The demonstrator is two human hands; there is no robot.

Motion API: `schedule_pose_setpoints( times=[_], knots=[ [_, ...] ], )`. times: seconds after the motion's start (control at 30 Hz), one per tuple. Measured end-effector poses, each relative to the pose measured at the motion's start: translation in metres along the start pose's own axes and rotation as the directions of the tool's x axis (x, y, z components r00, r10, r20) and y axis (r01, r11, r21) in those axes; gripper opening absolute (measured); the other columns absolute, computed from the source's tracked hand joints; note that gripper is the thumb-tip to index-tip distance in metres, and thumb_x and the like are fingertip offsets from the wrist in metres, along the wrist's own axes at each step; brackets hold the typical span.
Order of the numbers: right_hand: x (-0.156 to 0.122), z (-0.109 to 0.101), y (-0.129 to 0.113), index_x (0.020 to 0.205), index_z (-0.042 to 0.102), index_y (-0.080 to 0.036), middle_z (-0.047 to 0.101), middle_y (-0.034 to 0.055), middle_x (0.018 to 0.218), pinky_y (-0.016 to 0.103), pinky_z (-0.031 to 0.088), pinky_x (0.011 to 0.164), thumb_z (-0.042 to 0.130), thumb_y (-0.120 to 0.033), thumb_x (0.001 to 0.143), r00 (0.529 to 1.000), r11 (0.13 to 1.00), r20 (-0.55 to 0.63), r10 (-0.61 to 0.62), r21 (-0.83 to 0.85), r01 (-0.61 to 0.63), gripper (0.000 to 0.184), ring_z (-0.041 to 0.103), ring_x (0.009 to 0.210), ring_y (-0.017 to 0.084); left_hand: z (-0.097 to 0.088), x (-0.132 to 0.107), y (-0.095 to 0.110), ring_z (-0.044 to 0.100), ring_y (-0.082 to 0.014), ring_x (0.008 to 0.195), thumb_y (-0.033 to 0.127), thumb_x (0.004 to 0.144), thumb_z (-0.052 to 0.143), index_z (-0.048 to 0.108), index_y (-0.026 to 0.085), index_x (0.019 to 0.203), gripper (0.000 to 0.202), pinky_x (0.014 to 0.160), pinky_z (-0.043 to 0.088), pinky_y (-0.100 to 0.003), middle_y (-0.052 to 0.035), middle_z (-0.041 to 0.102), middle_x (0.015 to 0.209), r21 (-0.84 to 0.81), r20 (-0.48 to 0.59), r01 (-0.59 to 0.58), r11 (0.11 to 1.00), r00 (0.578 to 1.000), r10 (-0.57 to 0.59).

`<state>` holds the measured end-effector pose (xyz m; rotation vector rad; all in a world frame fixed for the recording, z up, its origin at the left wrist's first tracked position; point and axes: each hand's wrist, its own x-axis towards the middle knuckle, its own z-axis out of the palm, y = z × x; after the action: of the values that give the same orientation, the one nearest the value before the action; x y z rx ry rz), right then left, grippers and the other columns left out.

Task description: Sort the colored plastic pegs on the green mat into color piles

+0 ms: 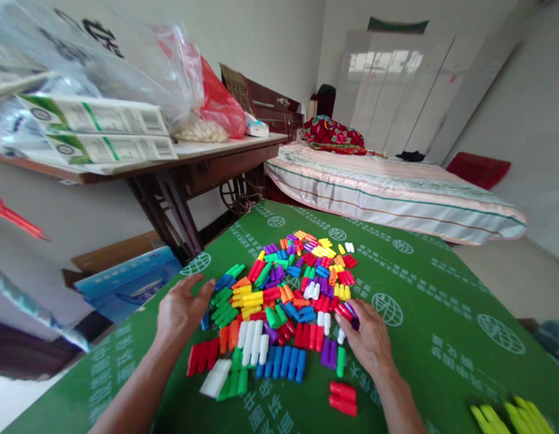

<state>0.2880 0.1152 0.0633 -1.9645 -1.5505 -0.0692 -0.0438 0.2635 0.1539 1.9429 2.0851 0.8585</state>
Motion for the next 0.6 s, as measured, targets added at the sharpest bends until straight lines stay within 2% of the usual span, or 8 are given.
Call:
schedule_pose_setpoints(
  times=[0.07,0.1,0.17,0.23,0.3,0.5,0.6],
  knots=[
    [0.000,0.001,0.000,0.108,0.063,-0.018,0.065,0.0121,0.107,0.039,0.048,0.087,0.046,-0.047,0.089,1.000,1.000,-0.017,-0.005,0.011,0.005,0.039,0.060,0.100,0.025,0.002,0.008,-0.002,0.064,-0.0209,0.060,0.054,0.078,0.045,0.066,0.013,0.109,0.056,0.058,0.050,-0.028,-0.0036,0.067,0.062,0.020,0.053,0.076,0.997,0.996,-0.077],
    [0.000,0.002,0.000,0.107,0.063,-0.018,0.065,0.0118,0.106,0.039,0.048,0.087,0.045,-0.047,0.090,1.000,1.000,-0.029,-0.005,0.019,0.006,0.039,0.060,0.099,0.025,0.005,0.011,-0.003,0.064,-0.0209,0.058,0.055,0.078,0.045,0.066,0.012,0.111,0.058,0.056,0.049,-0.028,-0.0032,0.065,0.059,0.021,0.081,0.091,0.996,0.992,-0.092],
    [0.000,0.002,-0.001,0.105,0.064,-0.018,0.066,0.0116,0.104,0.038,0.048,0.088,0.043,-0.047,0.091,0.998,0.999,-0.059,0.001,0.032,0.001,0.039,0.060,0.098,0.025,0.011,0.016,-0.006,0.067,-0.0221,0.067,0.056,0.076,0.046,0.068,0.013,0.107,0.057,0.060,0.051,-0.027,-0.0058,0.070,0.069,-0.009,0.101,0.068,0.998,0.993,-0.067],
    [-0.001,0.003,-0.002,0.103,0.065,-0.017,0.067,0.0120,0.103,0.039,0.047,0.088,0.041,-0.045,0.093,0.996,0.999,-0.086,0.013,0.039,-0.010,0.038,0.060,0.098,0.025,0.019,0.020,-0.008,0.069,-0.0239,0.083,0.055,0.074,0.048,0.070,0.016,0.101,0.052,0.072,0.053,-0.028,-0.0079,0.074,0.089,-0.062,0.105,0.016,0.998,0.994,-0.009],
    [-0.001,0.004,-0.003,0.102,0.065,-0.016,0.067,0.0128,0.103,0.040,0.047,0.088,0.038,-0.041,0.094,0.995,0.999,-0.099,0.025,0.036,-0.021,0.038,0.060,0.098,0.025,0.026,0.023,-0.008,0.068,-0.0251,0.094,0.054,0.073,0.049,0.072,0.019,0.094,0.046,0.082,0.052,-0.030,-0.0071,0.073,0.101,-0.117,0.116,-0.036,0.993,0.992,0.050],
    [-0.002,0.007,-0.002,0.096,0.064,-0.016,0.066,0.0130,0.102,0.042,0.046,0.090,0.039,-0.038,0.092,0.991,0.996,-0.118,0.066,0.066,-0.058,0.034,0.060,0.096,0.026,0.044,0.035,-0.009,0.063,-0.0263,0.108,0.055,0.068,0.054,0.073,0.020,0.092,0.046,0.098,0.046,-0.034,-0.0065,0.071,0.110,-0.277,0.221,-0.060,0.959,0.967,0.124],
    [-0.002,0.007,0.000,0.091,0.065,-0.016,0.067,0.0131,0.100,0.042,0.047,0.089,0.042,-0.040,0.090,0.989,0.990,-0.112,0.098,0.117,-0.085,0.033,0.061,0.095,0.026,0.050,0.038,-0.013,0.059,-0.0262,0.114,0.057,0.065,0.057,0.074,0.021,0.092,0.049,0.104,0.042,-0.033,-0.0053,0.070,0.113,-0.317,0.217,-0.097,0.943,0.961,0.172]
  ],
)
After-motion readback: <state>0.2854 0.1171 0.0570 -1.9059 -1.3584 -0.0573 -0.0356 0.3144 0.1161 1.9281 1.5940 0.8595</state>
